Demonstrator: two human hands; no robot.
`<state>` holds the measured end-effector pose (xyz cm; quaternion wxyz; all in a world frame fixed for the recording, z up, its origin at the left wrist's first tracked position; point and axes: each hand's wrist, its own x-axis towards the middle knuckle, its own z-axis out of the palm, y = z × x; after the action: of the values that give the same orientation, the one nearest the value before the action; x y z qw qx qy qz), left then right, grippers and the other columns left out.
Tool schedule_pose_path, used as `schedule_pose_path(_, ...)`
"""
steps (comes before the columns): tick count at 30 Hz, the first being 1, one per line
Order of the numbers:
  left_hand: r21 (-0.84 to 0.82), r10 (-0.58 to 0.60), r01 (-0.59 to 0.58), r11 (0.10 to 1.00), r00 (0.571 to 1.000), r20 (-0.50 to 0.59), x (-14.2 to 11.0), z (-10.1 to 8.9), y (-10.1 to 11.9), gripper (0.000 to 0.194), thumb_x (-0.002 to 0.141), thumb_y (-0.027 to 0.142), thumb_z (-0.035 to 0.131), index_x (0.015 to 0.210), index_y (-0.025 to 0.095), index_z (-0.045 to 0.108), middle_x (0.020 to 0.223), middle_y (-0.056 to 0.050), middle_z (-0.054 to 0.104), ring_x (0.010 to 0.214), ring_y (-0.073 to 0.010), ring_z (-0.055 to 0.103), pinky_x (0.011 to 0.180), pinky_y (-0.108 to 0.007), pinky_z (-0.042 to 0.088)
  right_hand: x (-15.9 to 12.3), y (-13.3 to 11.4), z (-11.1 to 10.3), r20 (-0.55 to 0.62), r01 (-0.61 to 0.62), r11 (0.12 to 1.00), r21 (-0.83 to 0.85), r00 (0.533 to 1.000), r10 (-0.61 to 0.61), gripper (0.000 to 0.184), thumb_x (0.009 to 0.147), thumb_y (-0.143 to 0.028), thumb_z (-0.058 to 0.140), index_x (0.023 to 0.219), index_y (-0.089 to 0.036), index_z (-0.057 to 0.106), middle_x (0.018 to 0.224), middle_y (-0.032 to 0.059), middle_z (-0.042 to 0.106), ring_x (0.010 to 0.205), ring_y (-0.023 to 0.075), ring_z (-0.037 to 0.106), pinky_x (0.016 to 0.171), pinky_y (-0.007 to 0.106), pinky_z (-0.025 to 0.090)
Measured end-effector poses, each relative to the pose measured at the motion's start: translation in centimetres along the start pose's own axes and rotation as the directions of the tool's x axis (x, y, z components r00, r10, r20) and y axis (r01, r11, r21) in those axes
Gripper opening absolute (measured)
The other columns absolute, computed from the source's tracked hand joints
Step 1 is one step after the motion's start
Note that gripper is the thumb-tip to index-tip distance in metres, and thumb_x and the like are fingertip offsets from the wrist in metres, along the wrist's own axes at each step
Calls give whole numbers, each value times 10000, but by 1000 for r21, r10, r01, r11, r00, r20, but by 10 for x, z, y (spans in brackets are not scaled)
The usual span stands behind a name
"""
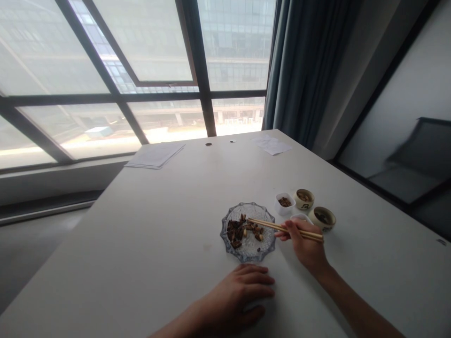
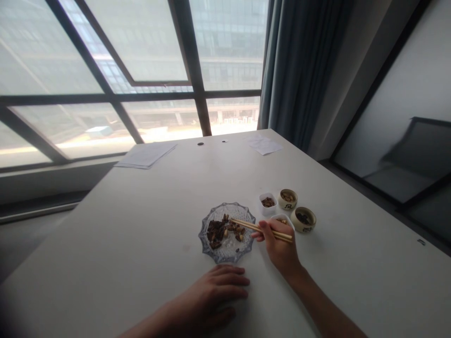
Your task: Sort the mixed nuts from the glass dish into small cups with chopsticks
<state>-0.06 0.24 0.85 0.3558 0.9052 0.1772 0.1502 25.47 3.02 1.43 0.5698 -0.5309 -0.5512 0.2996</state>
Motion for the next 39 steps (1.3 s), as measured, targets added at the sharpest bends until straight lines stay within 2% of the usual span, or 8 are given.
schedule_pose_path(7,10,-12,12,1000,1000,-2,0,1,1,402,931,241,697,1330,279,671,1455,-62,691,1447,-290,556,1236,-453,411,1,2,-4,-19,46,999,23,999,-45,332,999,-493,681,833,-215,758,713,45,802,578,200,752,586,309,612)
schedule_pose_path(11,7,-9,9,1000,1000,-1,0,1,0,394,934,246,697,1325,283,673,1451,-56,694,1447,-289,555,1233,-452,416,3,7,-2,17,68,997,21,998,-68,277,988,-460,710,857,-221,760,712,25,800,580,187,746,600,300,606)
schedule_pose_path(17,3,-4,4,1000,1000,-3,0,1,0,397,931,237,699,1326,278,676,1453,-66,693,1444,-293,559,1242,-462,406,2,11,2,37,53,999,12,998,-54,320,1011,-476,671,853,-214,765,719,31,808,562,189,754,586,305,617)
schedule_pose_path(28,3,6,-6,1000,1000,-10,0,0,1,387,940,243,684,1326,275,674,1435,-66,704,1442,-284,562,1239,-445,410,-6,6,-3,24,3,1000,17,1000,-3,338,999,-496,676,832,-219,775,703,57,802,563,214,765,562,317,637)
schedule_pose_path(34,5,1,-1,1000,1000,-6,0,1,0,417,926,224,701,1335,290,661,1445,-60,696,1446,-286,557,1245,-450,402,-9,11,2,-38,-28,996,89,999,31,383,982,-546,676,825,-213,784,707,87,808,594,269,797,538,349,667)
schedule_pose_path(39,12,-1,1,1000,1000,-15,0,1,0,394,927,232,704,1315,288,669,1444,-51,699,1440,-278,563,1237,-437,412,-10,3,-3,-109,55,997,54,993,-49,359,990,-509,680,832,-208,793,706,75,808,571,247,788,548,335,667)
